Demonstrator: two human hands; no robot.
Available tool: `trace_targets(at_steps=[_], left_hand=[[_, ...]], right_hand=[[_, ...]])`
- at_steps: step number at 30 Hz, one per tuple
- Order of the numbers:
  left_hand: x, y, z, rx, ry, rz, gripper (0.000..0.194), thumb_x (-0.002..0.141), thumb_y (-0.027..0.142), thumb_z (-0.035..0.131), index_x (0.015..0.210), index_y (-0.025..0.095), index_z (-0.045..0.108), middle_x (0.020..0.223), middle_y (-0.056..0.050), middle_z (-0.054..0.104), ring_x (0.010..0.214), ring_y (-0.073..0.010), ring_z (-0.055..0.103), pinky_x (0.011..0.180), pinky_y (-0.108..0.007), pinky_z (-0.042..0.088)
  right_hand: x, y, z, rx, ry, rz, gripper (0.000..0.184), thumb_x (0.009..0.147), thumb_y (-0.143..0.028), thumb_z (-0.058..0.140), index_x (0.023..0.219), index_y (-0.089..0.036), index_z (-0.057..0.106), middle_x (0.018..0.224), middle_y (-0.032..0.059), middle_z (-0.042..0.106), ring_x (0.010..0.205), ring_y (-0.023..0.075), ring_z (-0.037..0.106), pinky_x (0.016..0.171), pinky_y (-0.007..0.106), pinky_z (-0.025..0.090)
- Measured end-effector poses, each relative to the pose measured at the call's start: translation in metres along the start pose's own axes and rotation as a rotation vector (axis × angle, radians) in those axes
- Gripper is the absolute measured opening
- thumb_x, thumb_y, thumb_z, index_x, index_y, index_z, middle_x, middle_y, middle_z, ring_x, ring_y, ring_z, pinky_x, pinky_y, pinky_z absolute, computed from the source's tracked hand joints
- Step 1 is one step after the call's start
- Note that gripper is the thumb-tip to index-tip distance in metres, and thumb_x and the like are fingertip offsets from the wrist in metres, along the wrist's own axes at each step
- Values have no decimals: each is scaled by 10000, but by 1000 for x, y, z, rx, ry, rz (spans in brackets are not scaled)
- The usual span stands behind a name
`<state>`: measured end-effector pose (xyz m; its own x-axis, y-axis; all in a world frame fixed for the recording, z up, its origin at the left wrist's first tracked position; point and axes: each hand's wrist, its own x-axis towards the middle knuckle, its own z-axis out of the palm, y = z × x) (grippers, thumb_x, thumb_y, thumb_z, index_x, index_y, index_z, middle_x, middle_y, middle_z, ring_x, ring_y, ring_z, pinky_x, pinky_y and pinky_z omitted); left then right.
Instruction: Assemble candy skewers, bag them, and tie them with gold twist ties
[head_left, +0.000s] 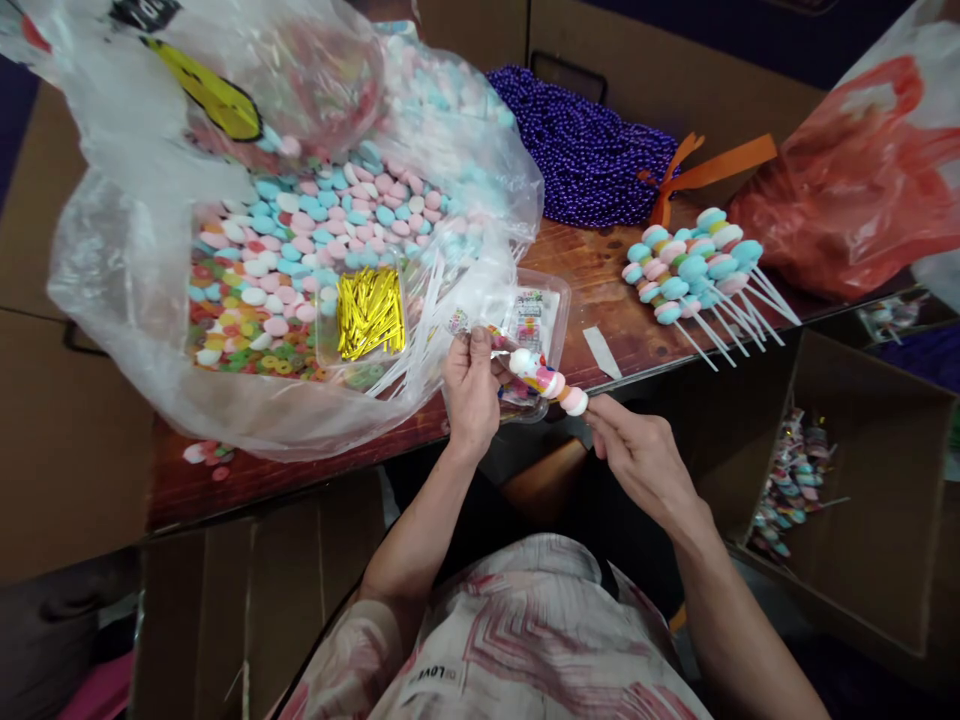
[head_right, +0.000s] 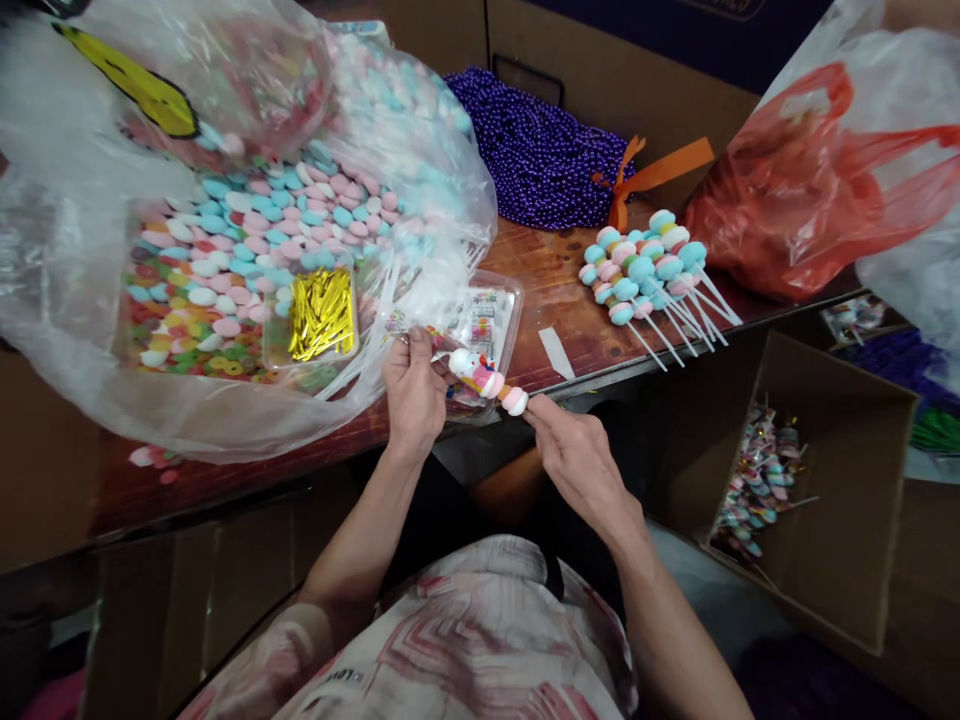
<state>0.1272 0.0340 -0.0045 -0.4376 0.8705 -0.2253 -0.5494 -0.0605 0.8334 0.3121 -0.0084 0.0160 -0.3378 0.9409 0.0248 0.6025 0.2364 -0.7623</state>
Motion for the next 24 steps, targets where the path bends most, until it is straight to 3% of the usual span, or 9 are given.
trace_targets(at_steps=[6, 11, 15, 19, 22, 24], left_hand=[[0, -4, -1, 0, -15, 43, 341, 798, 542, 762, 810, 234, 616, 718, 36, 669, 620, -108, 657, 632, -217, 514], [-3, -5, -4, 20, -8, 74, 405, 795, 596, 737, 829, 225, 579, 744, 42, 652, 641, -105, 650, 609, -210, 499], [-8, -1, -5, -22, -102, -16, 425, 726, 559, 813, 852, 230, 574, 748, 55, 652, 627, -83, 632, 576, -185, 465], [-9, 3, -4, 19, -165, -138, 439, 647, 433, 905, 930, 232, 636, 734, 48, 687, 619, -97, 645, 540, -186, 442], [-7, 5, -5, -9, -171, -174, 424, 644, 365, 916, 940, 229, 643, 768, 39, 717, 688, -118, 695, 550, -181, 446], [-6, 6, -5, -56, -187, -185, 432, 652, 343, 914, 963, 227, 636, 845, 26, 745, 776, -138, 728, 610, -188, 487]], right_hand=[[2, -1, -5, 44, -66, -4, 287, 1020, -294, 428, 789, -216, 579, 551, -73, 457, 480, 72, 394, 536, 206, 322], [3, -3, 2, -99, -23, 14, 231, 990, -215, 424, 824, -215, 585, 559, -69, 451, 473, 72, 392, 536, 209, 301], [4, -4, 9, -172, 44, 6, 227, 1001, -237, 440, 843, -206, 599, 573, -54, 463, 474, 78, 418, 539, 218, 306], [6, -4, 18, -241, 137, -102, 267, 1016, -247, 436, 830, -195, 620, 589, -22, 519, 495, 90, 432, 536, 233, 302], [5, -5, 22, -246, 200, -161, 270, 1014, -235, 438, 837, -190, 637, 623, 1, 562, 536, 101, 462, 552, 241, 311], [4, -6, 22, -159, 173, -122, 256, 1013, -236, 447, 837, -194, 628, 600, -18, 528, 517, 92, 434, 552, 234, 322]])
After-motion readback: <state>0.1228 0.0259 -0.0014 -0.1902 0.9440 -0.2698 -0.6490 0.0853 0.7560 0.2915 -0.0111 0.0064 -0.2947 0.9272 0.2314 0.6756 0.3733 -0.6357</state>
